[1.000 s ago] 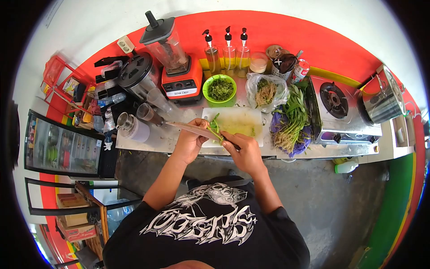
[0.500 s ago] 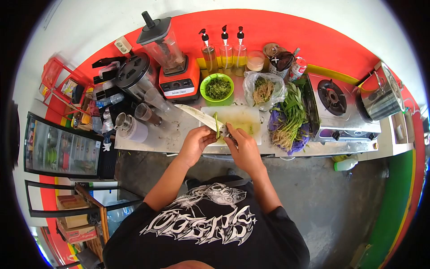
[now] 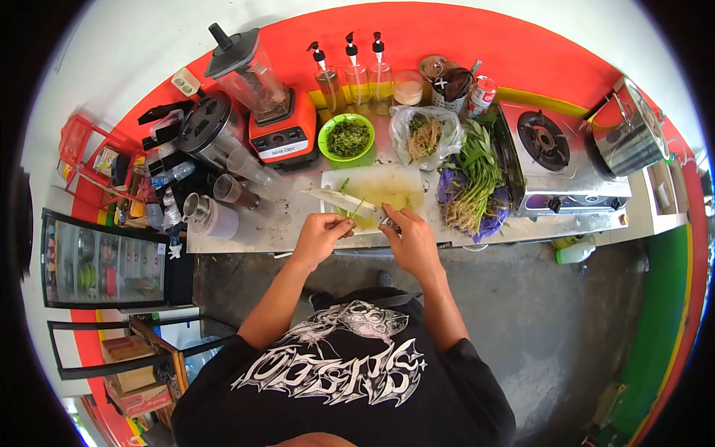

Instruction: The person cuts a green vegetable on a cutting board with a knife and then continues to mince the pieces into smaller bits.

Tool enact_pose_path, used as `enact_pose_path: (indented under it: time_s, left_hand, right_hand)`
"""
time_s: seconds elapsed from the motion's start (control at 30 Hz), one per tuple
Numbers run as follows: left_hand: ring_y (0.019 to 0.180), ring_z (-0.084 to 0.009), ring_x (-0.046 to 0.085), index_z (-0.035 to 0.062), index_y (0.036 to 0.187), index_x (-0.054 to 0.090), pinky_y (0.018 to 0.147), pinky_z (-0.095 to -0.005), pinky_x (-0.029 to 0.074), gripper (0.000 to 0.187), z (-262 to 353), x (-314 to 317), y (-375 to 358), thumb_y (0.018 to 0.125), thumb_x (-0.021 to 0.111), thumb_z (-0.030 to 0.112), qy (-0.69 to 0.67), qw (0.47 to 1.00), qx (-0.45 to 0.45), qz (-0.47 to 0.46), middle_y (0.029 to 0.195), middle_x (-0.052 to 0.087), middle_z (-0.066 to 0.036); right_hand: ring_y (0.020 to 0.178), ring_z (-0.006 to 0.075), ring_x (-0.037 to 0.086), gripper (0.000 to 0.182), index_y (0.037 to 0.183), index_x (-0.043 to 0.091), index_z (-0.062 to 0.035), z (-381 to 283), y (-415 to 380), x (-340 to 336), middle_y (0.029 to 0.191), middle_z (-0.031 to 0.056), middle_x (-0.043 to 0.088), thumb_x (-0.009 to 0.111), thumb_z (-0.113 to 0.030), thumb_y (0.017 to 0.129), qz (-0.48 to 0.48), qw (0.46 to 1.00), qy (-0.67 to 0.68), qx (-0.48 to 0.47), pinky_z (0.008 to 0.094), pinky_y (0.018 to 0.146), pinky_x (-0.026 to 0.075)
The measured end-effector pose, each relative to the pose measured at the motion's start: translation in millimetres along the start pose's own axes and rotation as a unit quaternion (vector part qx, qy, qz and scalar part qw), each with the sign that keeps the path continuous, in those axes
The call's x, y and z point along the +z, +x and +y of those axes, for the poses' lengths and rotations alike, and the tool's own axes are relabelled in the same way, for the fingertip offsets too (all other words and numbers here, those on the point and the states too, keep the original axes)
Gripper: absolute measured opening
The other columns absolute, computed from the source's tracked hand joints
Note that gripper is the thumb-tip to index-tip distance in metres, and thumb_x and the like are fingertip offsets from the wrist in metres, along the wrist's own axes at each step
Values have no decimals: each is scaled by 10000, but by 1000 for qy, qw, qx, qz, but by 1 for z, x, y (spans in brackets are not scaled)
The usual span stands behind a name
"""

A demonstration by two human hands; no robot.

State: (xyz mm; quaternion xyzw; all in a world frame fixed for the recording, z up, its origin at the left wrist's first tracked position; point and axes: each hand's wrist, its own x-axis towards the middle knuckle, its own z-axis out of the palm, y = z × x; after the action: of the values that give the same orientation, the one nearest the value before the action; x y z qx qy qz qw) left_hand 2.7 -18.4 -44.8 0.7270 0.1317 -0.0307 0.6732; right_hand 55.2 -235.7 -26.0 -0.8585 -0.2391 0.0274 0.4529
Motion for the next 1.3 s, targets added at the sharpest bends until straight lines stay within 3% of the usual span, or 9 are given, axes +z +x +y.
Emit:
enact_pose_path:
  time_s: [0.17,0.4,0.47,0.5,0.9,0.97,1.17,1.3]
  left_hand:
    - [789,-128,684,-63,998,757,753,-271,523,192,-10,2,9,948,695,111,39,997,-60,-6,838,749,-93]
    - [781,-135,682,-66,972,753,745,-276,520,193,-69,-6,27,936,701,117,56,994,-91,6,837,749,-87]
    - [725,-141,677,-38,936,768,668,-284,496,202,-94,-10,25,923,705,154,56,992,-107,26,806,757,-93]
    - [725,-141,677,-38,936,768,668,-284,496,202,-101,-13,23,923,705,154,57,992,-112,30,806,757,-93]
    - [727,-141,655,-11,962,762,697,-305,510,169,-127,-23,62,885,748,139,206,964,-19,167,778,721,-86]
    - [774,-271,701,22,951,762,728,-373,531,189,-127,-21,70,872,737,192,233,955,-11,185,841,741,-131]
    - [920,-330,688,48,935,749,823,-430,534,168,-141,-19,85,855,750,196,281,937,5,209,985,715,-151]
    - [943,-329,666,68,920,753,843,-431,524,150,-133,-14,82,835,764,191,274,936,8,223,993,702,-148]
  right_hand:
    - [832,388,646,393,1263,682,-21,26,0,19,910,182,661,717,-128,887,-9,1000,-4,15,453,731,495]
    - [850,397,657,390,1255,685,-17,80,10,44,936,196,677,712,-136,884,-50,997,-48,17,449,751,510]
    - [874,401,666,386,1254,681,-9,101,12,52,961,203,691,699,-130,889,28,999,3,32,455,774,516]
    - [874,401,666,386,1254,681,-9,99,14,49,961,203,691,699,-130,889,23,999,7,32,455,774,516]
    - [986,426,680,373,1213,665,61,115,4,54,1056,264,708,692,-150,906,25,995,24,88,450,866,527]
    - [1001,424,678,400,1219,650,76,120,2,55,1067,265,706,699,-157,897,24,995,19,93,450,883,525]
    - [1028,431,664,442,1273,614,73,137,-11,70,1094,280,689,695,-122,885,-2,995,17,97,460,900,516]
    - [1009,443,661,441,1282,610,70,139,-15,77,1067,287,687,689,-101,883,-14,993,-1,117,471,889,514]
